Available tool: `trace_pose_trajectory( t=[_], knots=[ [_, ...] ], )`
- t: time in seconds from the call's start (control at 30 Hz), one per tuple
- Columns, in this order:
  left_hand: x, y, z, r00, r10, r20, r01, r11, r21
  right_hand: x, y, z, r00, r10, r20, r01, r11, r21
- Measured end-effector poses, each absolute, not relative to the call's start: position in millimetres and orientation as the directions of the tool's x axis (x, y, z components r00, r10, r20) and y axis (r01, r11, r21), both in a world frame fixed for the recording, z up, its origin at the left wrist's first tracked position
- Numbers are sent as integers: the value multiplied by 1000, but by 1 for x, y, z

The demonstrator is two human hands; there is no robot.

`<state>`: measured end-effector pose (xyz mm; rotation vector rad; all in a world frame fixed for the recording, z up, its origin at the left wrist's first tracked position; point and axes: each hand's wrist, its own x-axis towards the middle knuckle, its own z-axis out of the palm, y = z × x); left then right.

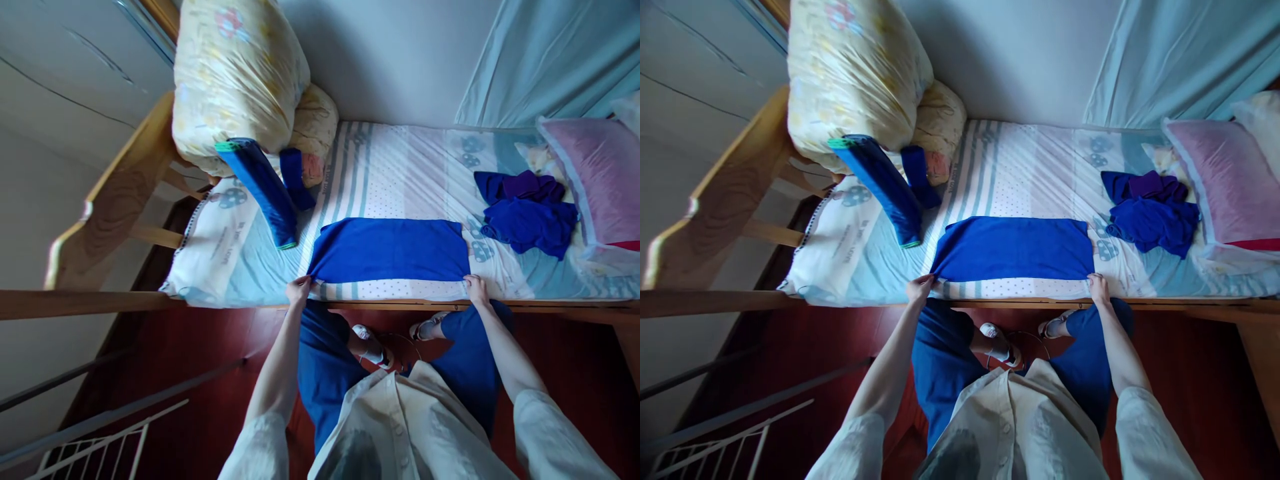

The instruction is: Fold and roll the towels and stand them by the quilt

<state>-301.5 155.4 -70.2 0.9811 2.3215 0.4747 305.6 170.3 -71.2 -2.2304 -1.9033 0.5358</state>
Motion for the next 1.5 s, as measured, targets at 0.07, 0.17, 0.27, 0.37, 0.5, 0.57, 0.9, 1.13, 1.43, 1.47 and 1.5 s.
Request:
trace_pose_trajectory(
  t=[0.07,0.17,0.27,0.37,0.5,0.57,0.9,1.13,1.43,1.47,1.5],
  knots=[
    [-306,153,-68,-621,696,-361,512,708,487,312,171,-65,106,970,-218,933,-173,-317],
    [-314,145,-63,-619,695,-365,518,711,476,324,170,-52,94,948,-303,947,-179,-268],
    [-319,134,-64,-576,731,-366,549,678,488,328,165,-44,109,921,-373,957,-198,-210],
    [-313,130,-67,-490,811,-319,641,583,499,323,159,-43,134,909,-395,966,-209,-154],
    [-277,143,-66,-378,920,-98,801,378,465,310,163,-38,174,911,-373,970,-223,-92],
    [-247,156,-64,-327,945,-26,827,299,476,304,169,-31,221,890,-398,965,-258,-43],
    [-124,183,-108,-174,981,-89,801,194,567,224,206,-12,72,919,-388,955,-175,-238],
    [-133,174,-136,-211,977,-25,794,186,578,20,227,-80,-248,963,-108,631,75,-772],
    [-135,174,-148,-245,968,-55,769,229,596,-52,231,-137,-436,899,-27,422,178,-889],
    [-134,174,-146,-241,970,-42,775,218,593,-42,232,-137,-450,893,-22,420,190,-888],
    [-133,174,-144,-239,971,-28,780,210,589,-32,233,-137,-450,893,-20,425,195,-884]
  ],
)
